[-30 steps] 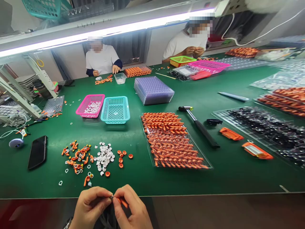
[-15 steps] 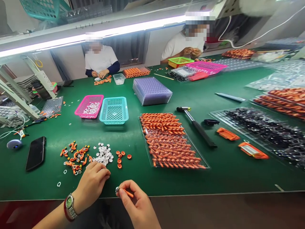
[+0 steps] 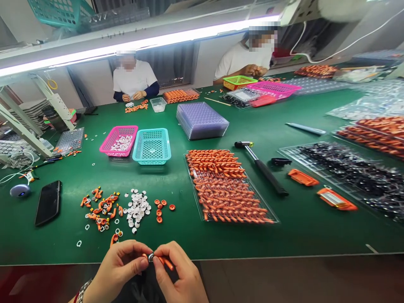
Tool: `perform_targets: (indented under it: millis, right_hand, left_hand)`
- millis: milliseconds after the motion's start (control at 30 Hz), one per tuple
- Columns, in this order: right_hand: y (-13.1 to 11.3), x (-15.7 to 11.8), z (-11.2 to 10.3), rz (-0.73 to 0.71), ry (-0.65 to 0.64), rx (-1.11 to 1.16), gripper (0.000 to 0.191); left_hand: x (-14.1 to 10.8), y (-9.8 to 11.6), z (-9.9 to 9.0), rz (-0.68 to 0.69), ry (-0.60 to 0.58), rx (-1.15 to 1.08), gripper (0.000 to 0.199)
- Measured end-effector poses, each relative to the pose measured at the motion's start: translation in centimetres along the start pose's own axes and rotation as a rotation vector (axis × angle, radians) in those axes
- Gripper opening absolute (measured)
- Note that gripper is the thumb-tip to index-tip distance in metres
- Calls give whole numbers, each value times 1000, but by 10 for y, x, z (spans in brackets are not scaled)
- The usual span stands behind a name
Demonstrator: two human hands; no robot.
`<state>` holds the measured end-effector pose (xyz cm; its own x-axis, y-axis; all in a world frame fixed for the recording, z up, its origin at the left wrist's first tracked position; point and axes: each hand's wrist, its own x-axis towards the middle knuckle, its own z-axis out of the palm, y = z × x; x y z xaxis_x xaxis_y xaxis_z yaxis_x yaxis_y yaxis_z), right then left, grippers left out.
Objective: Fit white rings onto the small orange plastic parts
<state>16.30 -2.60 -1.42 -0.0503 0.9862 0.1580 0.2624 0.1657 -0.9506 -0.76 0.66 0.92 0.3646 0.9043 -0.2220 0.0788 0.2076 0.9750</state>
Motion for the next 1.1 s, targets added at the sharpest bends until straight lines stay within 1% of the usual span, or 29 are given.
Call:
perform_targets:
  millis: [133, 233, 300, 367, 467, 533, 667, 767, 867, 1000, 1100]
  right_hand:
    - [-1, -1, 2, -105, 55, -50, 9]
    - [-3, -3, 4, -117, 108, -20, 8]
    - [-5, -4, 5, -100, 117, -2, 12]
    - [-6, -5, 4, -86, 97, 17, 16]
    - [-7, -4, 1, -33, 63, 51, 19]
    - [-7, -3, -1, 18, 40, 84, 22]
    - [-8, -1, -4, 104, 3, 148, 26]
    - [-9, 0, -3, 137, 3, 157, 26]
    - [-10, 0, -2, 143, 12, 130, 24]
    - [-11, 1, -3, 98, -5, 33, 23]
    - [-11, 2, -4, 46, -39, -81, 22]
  left_hand:
    - [-3, 3, 1, 44, 40, 92, 32]
    - [-4, 4, 1, 55, 25, 82, 30]
    - [-4, 2, 0, 63, 4, 41, 28]
    - [-3, 0, 0, 51, -1, -36, 27]
    - [-2, -3, 0, 28, 51, -119, 28]
    - [-1, -5, 0, 16, 73, -137, 27]
    - [-4, -7, 2, 33, 45, -127, 25]
    - [-8, -9, 3, 102, 67, -16, 21]
    - [-8, -12, 4, 215, 120, 104, 19]
    - [-8, -15, 6, 360, 180, 193, 26]
    - [-8, -15, 7, 406, 202, 246, 29]
